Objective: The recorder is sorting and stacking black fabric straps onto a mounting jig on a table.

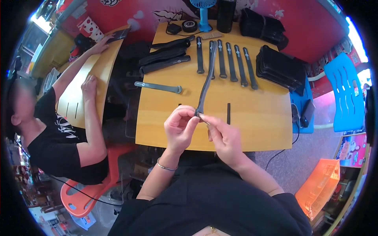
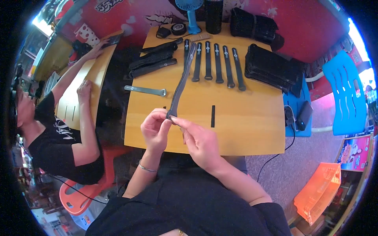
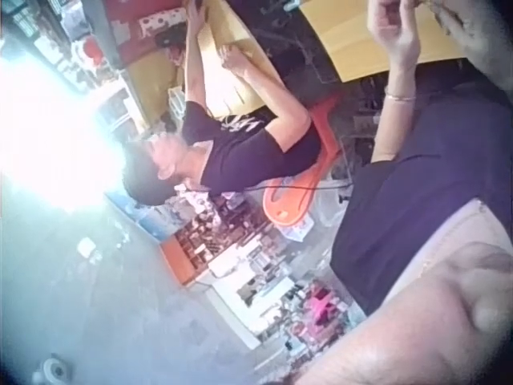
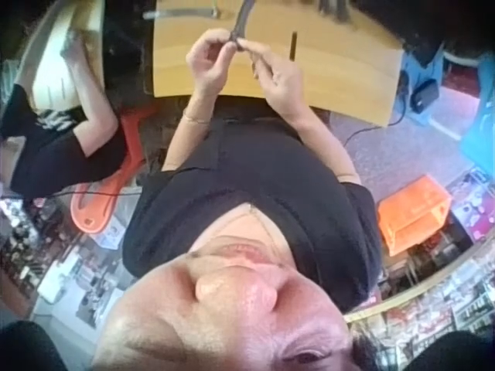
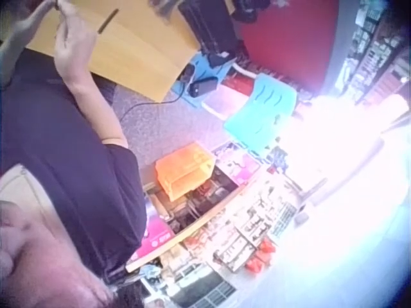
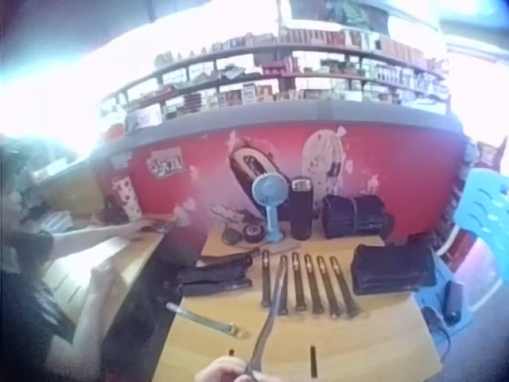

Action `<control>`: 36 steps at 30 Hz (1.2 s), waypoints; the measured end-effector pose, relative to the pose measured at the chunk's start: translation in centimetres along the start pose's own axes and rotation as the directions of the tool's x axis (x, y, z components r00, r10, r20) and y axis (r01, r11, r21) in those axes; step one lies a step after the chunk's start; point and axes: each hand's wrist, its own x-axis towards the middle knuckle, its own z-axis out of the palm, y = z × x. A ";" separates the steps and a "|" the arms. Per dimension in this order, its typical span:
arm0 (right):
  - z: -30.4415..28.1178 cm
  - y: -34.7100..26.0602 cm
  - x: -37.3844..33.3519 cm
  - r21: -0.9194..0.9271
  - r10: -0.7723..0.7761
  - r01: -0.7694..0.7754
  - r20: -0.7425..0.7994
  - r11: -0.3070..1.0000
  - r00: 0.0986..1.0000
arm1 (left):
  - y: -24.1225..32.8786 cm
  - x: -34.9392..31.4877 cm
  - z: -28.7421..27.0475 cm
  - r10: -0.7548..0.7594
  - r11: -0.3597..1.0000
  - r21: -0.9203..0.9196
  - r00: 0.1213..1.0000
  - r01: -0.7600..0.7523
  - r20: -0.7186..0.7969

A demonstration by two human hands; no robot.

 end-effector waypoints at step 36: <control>1.0 -0.8 0.8 0.285 -0.163 0.171 -0.051 0.943 0.985 | 3.9 -3.3 3.0 -0.231 0.926 -0.342 0.956 0.160 -0.178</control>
